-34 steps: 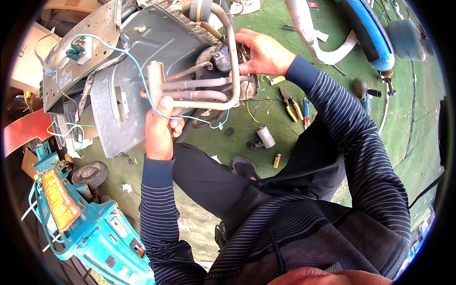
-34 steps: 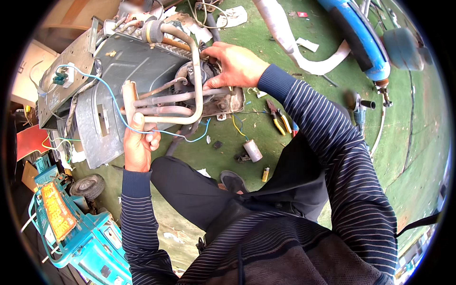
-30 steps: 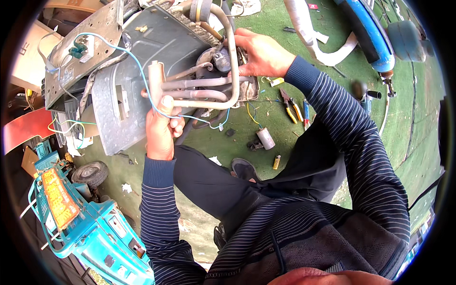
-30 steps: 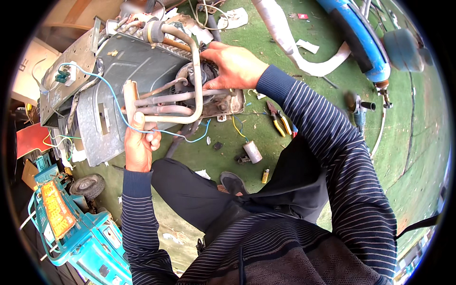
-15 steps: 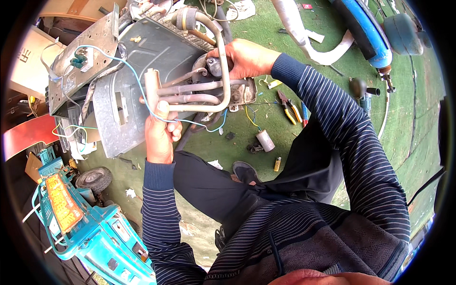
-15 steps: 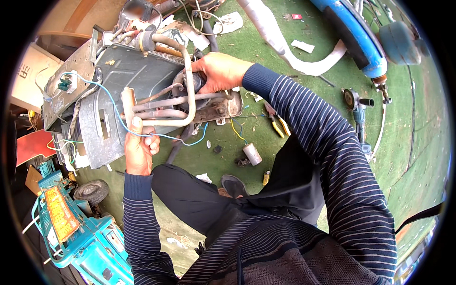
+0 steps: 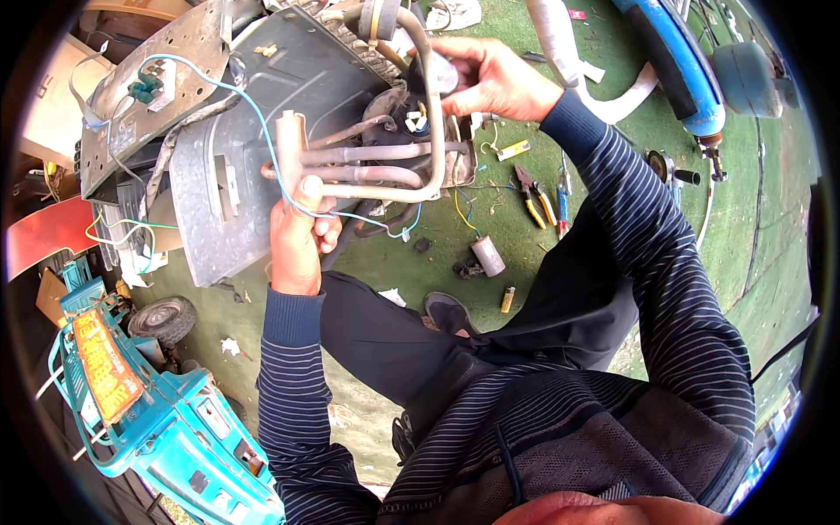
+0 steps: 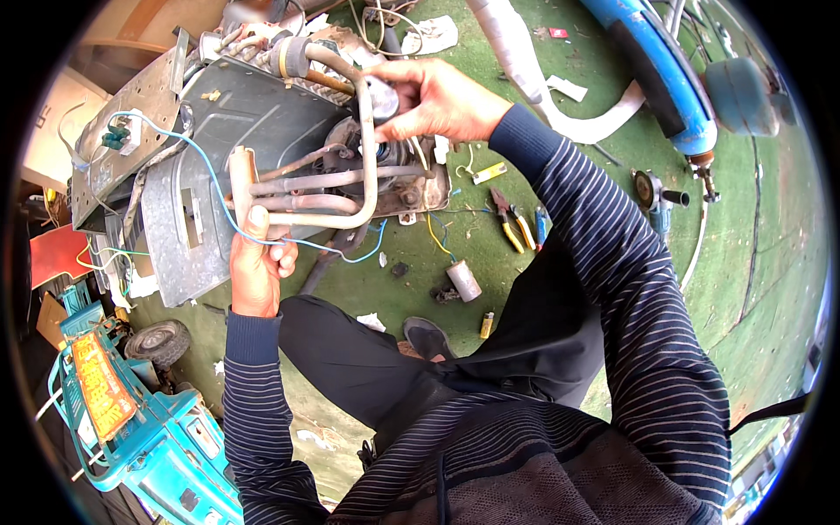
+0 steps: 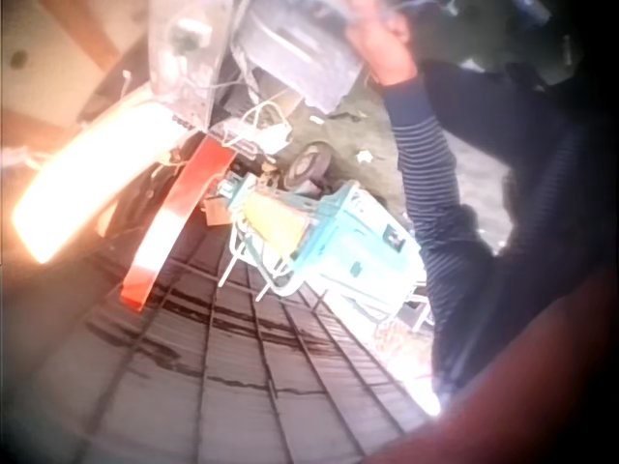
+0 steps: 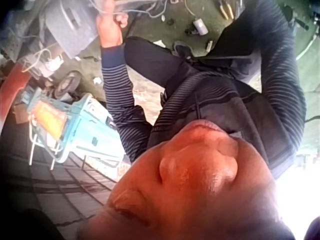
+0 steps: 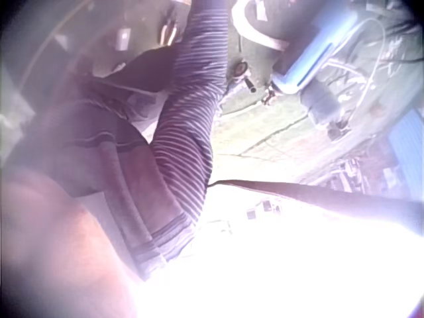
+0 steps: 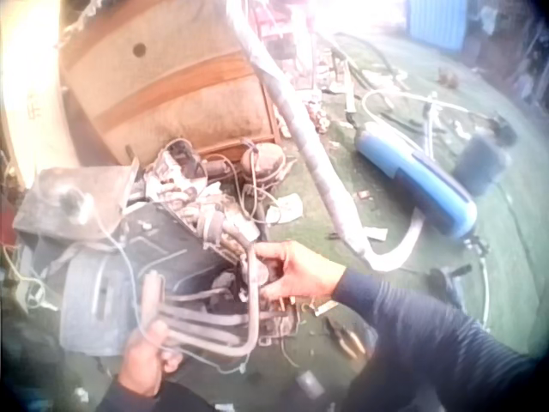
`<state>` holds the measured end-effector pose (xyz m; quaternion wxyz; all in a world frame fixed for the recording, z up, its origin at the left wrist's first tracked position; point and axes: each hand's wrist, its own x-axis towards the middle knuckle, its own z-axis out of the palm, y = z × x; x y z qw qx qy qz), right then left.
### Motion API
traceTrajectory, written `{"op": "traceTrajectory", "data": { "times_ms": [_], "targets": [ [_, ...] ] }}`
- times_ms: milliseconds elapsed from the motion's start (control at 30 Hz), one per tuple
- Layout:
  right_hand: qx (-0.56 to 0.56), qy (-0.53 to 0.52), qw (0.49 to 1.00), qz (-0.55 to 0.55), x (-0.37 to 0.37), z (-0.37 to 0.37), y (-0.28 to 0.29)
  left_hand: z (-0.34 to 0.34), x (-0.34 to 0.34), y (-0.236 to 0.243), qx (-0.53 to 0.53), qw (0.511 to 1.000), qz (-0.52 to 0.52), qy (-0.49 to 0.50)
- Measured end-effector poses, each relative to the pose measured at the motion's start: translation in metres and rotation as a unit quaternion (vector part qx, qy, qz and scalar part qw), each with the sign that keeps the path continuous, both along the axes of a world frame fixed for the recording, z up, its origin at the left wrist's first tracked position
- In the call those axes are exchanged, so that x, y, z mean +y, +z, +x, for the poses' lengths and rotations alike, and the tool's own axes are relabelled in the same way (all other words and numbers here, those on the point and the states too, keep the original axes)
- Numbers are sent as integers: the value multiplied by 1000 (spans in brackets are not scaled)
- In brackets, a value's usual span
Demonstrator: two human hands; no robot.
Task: The person is repairing a disassembled appliance, likely a washing machine, in a cluttered workshop. They use a soldering iron to heat and attach a white plastic tube to a metal manifold, and use pliers to manipulate wires and components.
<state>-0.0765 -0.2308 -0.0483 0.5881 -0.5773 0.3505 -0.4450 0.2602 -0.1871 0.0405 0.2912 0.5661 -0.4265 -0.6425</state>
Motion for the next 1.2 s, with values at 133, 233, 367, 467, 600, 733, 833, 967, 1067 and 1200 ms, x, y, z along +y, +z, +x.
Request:
{"op": "traceTrajectory", "data": {
  "times_ms": [133, 233, 367, 467, 600, 733, 833, 967, 1067, 1200],
  "targets": [
    [149, -44, 987, 35, 8, -27, -1, 0, 0, 1, 5, 1000, 1, 8],
    [464, -70, 882, 40, 18, -40, -45, -1, 0, 0, 12, 1000, 1, 13],
    [445, -127, 883, 83, 22, -52, -80, -1, -2, 2, 11, 1000, 2, 13],
    [452, -139, 878, 81, 26, -53, -84, 1, -1, 1, 17, 1000, 10, 12],
    [523, -156, 827, 136, 27, -64, -89, -2, 0, 3, 28, 1000, 5, 5],
    [638, -168, 745, 98, 33, -66, -126, -8, 0, 7, 6, 1000, -1, 4],
    [567, -190, 788, 145, 22, -49, -100, -1, 5, 9, -1, 1000, 21, 7],
    [351, -264, 898, 22, 30, -28, -63, -1, 0, 10, 10, 1000, 26, -7],
    [285, -214, 934, 9, 43, -7, -50, -4, -1, 21, -6, 997, 74, 5],
    [266, -152, 951, 25, 61, 3, -37, -10, -6, 33, -24, 993, 118, -3]
  ]
}}
